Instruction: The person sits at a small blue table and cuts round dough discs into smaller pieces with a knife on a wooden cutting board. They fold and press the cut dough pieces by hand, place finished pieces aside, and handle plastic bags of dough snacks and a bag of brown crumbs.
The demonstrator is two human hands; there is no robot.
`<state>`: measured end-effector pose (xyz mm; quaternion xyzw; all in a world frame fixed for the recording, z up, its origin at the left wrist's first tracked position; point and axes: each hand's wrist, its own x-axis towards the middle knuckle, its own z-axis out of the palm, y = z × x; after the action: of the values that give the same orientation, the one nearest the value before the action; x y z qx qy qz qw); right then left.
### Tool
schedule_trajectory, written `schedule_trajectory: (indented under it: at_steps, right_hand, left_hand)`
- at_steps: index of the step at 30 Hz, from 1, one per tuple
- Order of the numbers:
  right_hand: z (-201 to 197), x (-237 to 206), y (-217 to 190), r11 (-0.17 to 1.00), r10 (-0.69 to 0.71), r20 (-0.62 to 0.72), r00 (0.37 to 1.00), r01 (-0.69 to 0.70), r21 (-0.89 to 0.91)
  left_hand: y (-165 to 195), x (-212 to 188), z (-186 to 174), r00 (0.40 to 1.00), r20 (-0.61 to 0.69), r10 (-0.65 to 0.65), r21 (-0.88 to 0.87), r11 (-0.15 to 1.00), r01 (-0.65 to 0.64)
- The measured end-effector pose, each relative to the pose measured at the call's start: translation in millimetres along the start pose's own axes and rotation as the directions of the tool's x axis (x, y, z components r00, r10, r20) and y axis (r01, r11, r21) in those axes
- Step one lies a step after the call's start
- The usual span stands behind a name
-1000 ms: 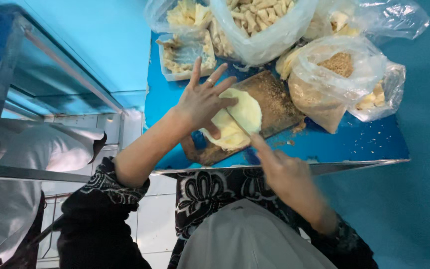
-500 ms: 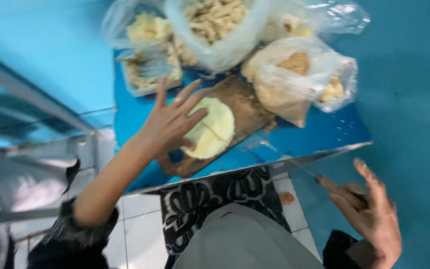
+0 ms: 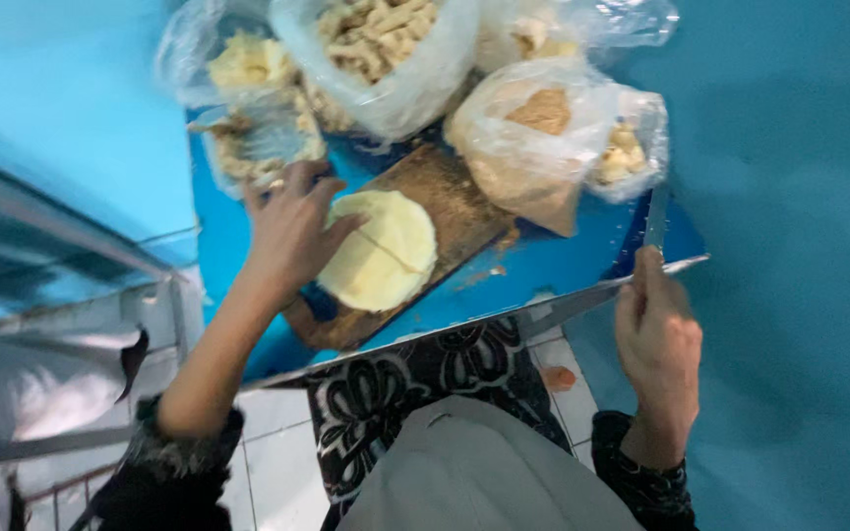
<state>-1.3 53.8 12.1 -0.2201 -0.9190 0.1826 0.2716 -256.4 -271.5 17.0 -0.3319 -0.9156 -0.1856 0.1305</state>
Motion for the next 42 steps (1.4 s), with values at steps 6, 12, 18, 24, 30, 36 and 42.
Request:
schedule_trajectory:
  at_steps: [6, 12, 18, 24, 30, 36, 42]
  right_hand:
    - [31, 36, -47, 0.997, -0.08, 0.123, 0.989, 0.078, 0.027]
    - [42, 58, -62, 0.994, -0.034, 0.269, 0.963, 0.06, -0.091]
    - [45, 70, -56, 0.984, -0.058, 0.289, 0.956, 0.103, -0.145]
    - [54, 84, -34, 0.946, -0.229, 0.164, 0.96, 0.259, -0.195]
    - [62, 93, -19, 0.98, -0.199, 0.122, 0.972, 0.2, -0.001]
    - [58, 95, -17, 0.981, -0.118, 0.088, 0.989, 0.102, 0.168]
    - [53, 96, -21, 0.977, -0.116, 0.106, 0.988, 0.095, 0.19]
  left_hand:
    - [-9, 39, 19, 0.953, 0.235, -0.189, 0.041, 0.982, 0.185]
    - [-9, 58, 22, 0.909, 0.364, -0.205, 0.073, 0.979, 0.191]
    - [2, 79, 25, 0.895, 0.389, -0.217, 0.194, 0.969, 0.151]
    - [-4, 102, 39, 0.881, 0.424, -0.212, 0.108, 0.977, 0.183]
    - [-26, 116, 78, 0.941, 0.339, -0.002, 0.065, 0.998, -0.021]
    - [-19, 130, 76, 0.875, 0.481, -0.053, 0.113, 0.994, -0.002]
    - [1, 145, 41, 0.738, 0.623, -0.257, 0.296, 0.952, 0.082]
